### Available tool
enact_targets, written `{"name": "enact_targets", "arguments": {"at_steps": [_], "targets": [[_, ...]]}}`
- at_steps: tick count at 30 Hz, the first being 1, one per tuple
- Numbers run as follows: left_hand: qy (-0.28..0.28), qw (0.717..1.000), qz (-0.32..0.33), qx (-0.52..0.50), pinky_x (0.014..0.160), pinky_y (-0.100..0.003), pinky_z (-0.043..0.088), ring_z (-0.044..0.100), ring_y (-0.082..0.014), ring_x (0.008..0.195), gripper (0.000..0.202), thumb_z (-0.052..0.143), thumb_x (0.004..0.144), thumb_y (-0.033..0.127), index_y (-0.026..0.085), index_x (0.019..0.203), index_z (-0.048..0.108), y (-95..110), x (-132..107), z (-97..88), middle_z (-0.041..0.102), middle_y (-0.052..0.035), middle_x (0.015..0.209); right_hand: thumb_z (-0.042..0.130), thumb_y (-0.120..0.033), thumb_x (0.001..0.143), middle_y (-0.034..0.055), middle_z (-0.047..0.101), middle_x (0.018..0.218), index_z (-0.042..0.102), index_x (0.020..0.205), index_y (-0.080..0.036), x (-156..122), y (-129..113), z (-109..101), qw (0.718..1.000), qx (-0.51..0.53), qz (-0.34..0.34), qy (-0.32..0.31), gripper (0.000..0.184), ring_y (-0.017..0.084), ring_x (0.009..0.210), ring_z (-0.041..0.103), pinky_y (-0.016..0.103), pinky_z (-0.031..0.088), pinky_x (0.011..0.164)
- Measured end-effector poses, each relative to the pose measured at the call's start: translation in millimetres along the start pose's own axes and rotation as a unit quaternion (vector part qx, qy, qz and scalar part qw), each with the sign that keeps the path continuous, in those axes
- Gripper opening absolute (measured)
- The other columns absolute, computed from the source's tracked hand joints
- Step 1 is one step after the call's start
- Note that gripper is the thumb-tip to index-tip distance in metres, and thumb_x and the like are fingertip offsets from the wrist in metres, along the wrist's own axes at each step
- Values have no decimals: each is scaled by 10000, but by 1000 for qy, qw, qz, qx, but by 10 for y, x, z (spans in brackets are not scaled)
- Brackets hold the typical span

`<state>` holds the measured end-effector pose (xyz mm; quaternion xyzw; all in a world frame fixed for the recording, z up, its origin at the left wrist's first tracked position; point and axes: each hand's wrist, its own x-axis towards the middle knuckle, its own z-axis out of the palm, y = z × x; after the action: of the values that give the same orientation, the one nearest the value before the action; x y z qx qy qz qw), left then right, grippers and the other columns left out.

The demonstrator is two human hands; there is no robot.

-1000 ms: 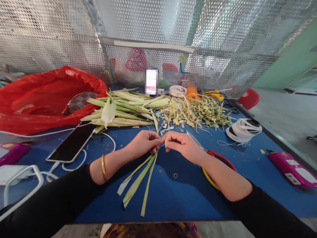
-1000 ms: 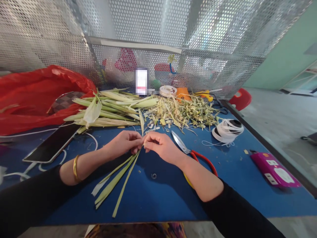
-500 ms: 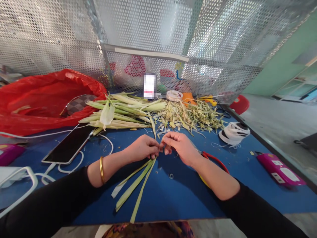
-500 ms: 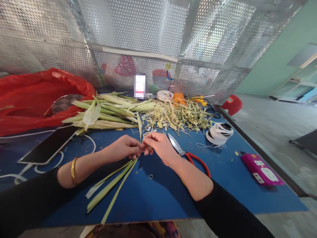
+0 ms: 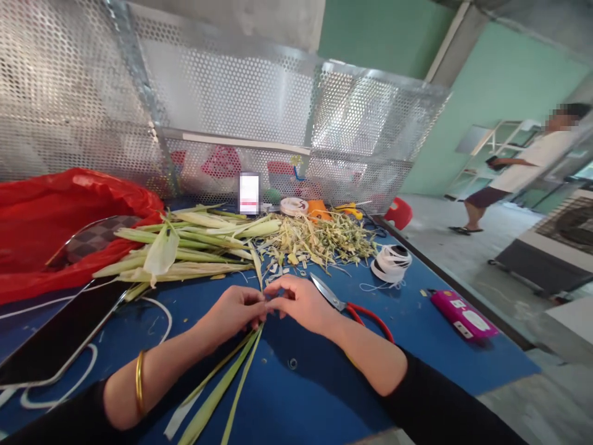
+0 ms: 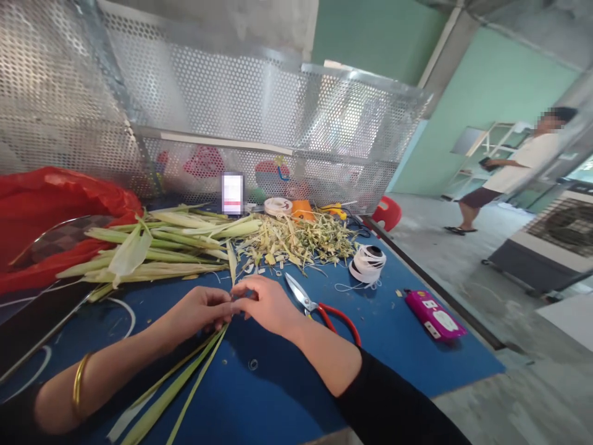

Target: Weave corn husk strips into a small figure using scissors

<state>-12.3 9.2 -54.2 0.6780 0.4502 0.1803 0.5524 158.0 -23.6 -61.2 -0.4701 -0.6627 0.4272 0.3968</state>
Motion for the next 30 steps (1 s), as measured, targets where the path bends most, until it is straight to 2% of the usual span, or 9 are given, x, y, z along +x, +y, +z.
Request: {"name": "enact_targets", "arguments": {"at_steps": [2, 5, 7, 10, 15, 19, 25, 28, 30], "targets": [[10, 1000, -2, -6, 434, -192, 271, 405, -76, 424, 314, 614, 676, 447, 161, 553, 571, -10, 2, -1, 507, 35, 452, 694, -229, 761, 16, 598, 893, 661, 842, -207, -10, 8, -16, 993, -104, -46, 2, 90, 103, 632, 546, 240, 453, 619], [22, 1000, -8, -20, 424, -189, 257, 404, -78, 434, 318, 618, 675, 469, 165, 586, 591, -23, 3, -2, 511, 37, 468, 681, -190, 781, 9, 590, 826, 673, 837, -204, -18, 33, -25, 975, -202, -94, 6, 58, 129, 725, 558, 245, 434, 682], [29, 999, -12, -25, 419, -189, 249, 391, -75, 430, 314, 627, 670, 468, 165, 594, 601, -25, 3, 1, 501, 43, 461, 661, -191, 802, 3, 583, 778, 673, 798, -194, -15, 57, -26, 968, -227, -107, 16, 13, 131, 726, 560, 241, 424, 682], [36, 999, -20, -34, 424, -189, 247, 381, -71, 424, 310, 633, 672, 464, 160, 614, 625, -28, 7, 3, 494, 45, 449, 636, -196, 822, -3, 573, 738, 659, 739, -191, -10, 84, -31, 962, -247, -115, 31, 86, 128, 701, 558, 233, 416, 665], [47, 996, -40, -67, 426, -186, 252, 376, -61, 420, 275, 671, 641, 421, 149, 680, 675, -31, 19, -22, 524, 38, 472, 568, -218, 872, 12, 586, 791, 654, 789, -198, -41, 51, -44, 951, -275, -136, 40, 121, 128, 740, 570, 226, 413, 679], [57, 993, -57, -85, 423, -189, 250, 381, -67, 419, 303, 696, 604, 400, 140, 759, 695, -15, 23, -46, 511, 43, 454, 541, -271, 894, 11, 598, 812, 663, 825, -210, -65, 16, -39, 945, -293, -143, 22, 153, 120, 729, 575, 218, 411, 669], [64, 994, -53, -68, 425, -187, 242, 401, -74, 425, 280, 694, 577, 377, 140, 722, 665, -19, 33, -53, 513, 43, 445, 636, -233, 824, -12, 605, 766, 661, 744, -197, -46, 27, -28, 945, -285, -158, -20, 92, 106, 708, 575, 196, 412, 653], [64, 996, -32, -53, 439, -191, 262, 429, -81, 451, 223, 683, 575, 342, 145, 675, 651, -10, 34, -55, 535, 40, 475, 644, -235, 806, -7, 590, 739, 639, 720, -191, -54, -12, -23, 959, -235, -158, -25, 96, 114, 688, 571, 207, 426, 649], [56, 997, -5, -48, 456, -196, 288, 438, -80, 466, 171, 670, 580, 310, 150, 634, 638, -7, 34, -57, 552, 40, 506, 586, -234, 833, 4, 592, 796, 616, 820, -194, -58, -32, -9, 979, -159, -126, 9, 51, 110, 662, 577, 210, 440, 614]]}}
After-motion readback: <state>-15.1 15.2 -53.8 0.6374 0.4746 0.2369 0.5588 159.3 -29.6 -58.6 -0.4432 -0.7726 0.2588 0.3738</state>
